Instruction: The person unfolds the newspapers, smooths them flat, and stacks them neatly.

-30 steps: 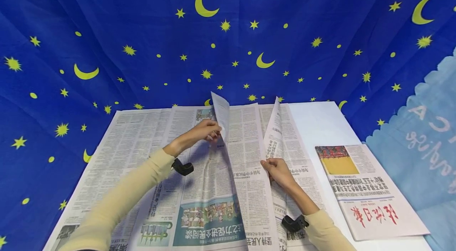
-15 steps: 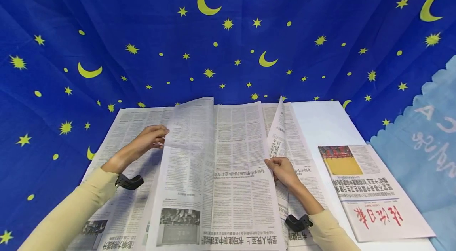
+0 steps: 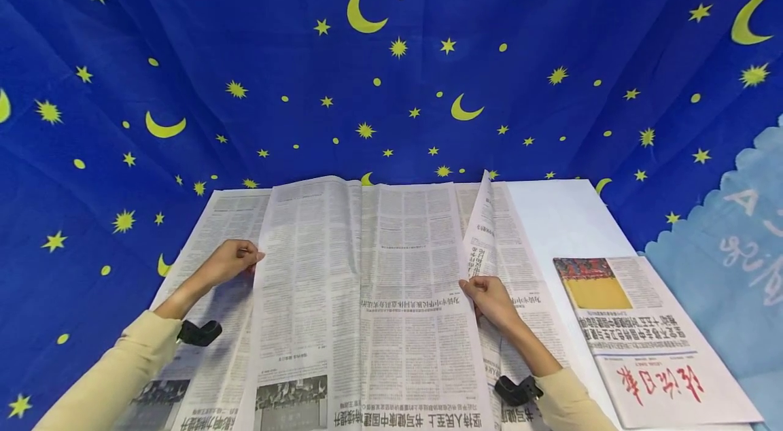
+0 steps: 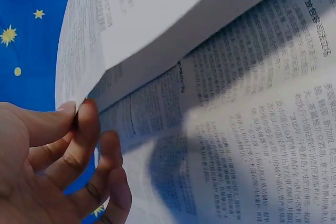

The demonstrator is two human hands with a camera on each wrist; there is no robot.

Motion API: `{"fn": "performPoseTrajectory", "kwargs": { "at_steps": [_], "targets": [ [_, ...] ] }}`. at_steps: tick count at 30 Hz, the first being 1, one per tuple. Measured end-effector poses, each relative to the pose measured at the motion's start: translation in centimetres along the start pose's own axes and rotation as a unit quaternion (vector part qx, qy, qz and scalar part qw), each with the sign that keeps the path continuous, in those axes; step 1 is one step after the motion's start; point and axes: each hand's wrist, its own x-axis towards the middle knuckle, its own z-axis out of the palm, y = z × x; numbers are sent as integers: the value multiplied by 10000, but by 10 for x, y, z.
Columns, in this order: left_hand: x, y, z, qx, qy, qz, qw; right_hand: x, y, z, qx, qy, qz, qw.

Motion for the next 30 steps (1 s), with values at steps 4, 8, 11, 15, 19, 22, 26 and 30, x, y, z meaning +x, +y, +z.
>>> {"fn": "performPoseTrajectory", "kwargs": {
  "at_steps": [4, 8, 11, 15, 19, 22, 26, 30],
  "targets": [
    [-2, -6, -1, 65, -113, -106, 9999, 1, 1, 1, 19, 57, 25, 10000],
    [-4, -14, 0, 210, -217, -232, 9993, 1, 0, 2, -55, 98, 53, 9999],
    [-5, -21, 3, 27, -333, -208, 9992, 1, -1, 1, -108, 105, 16, 9999],
    [-5, -26, 10, -646, -684, -337, 9950, 0, -1, 1, -76, 91, -31, 9999],
    [-5, -26, 17, -1208, -960, -671, 9857, -1, -1, 0, -72, 65, -30, 9999],
    [-6, -25, 19, -1332, -986, -853, 9825, -1, 0, 0, -56, 61, -30, 10000],
    [-9, -28, 19, -1346, -897, -1098, 9807, -1, 0, -1, -20, 42, -31, 10000],
    [-12, -34, 14, -1425, -842, -1152, 9795, -1, 0, -2, -59, 58, -20, 10000]
  ]
}}
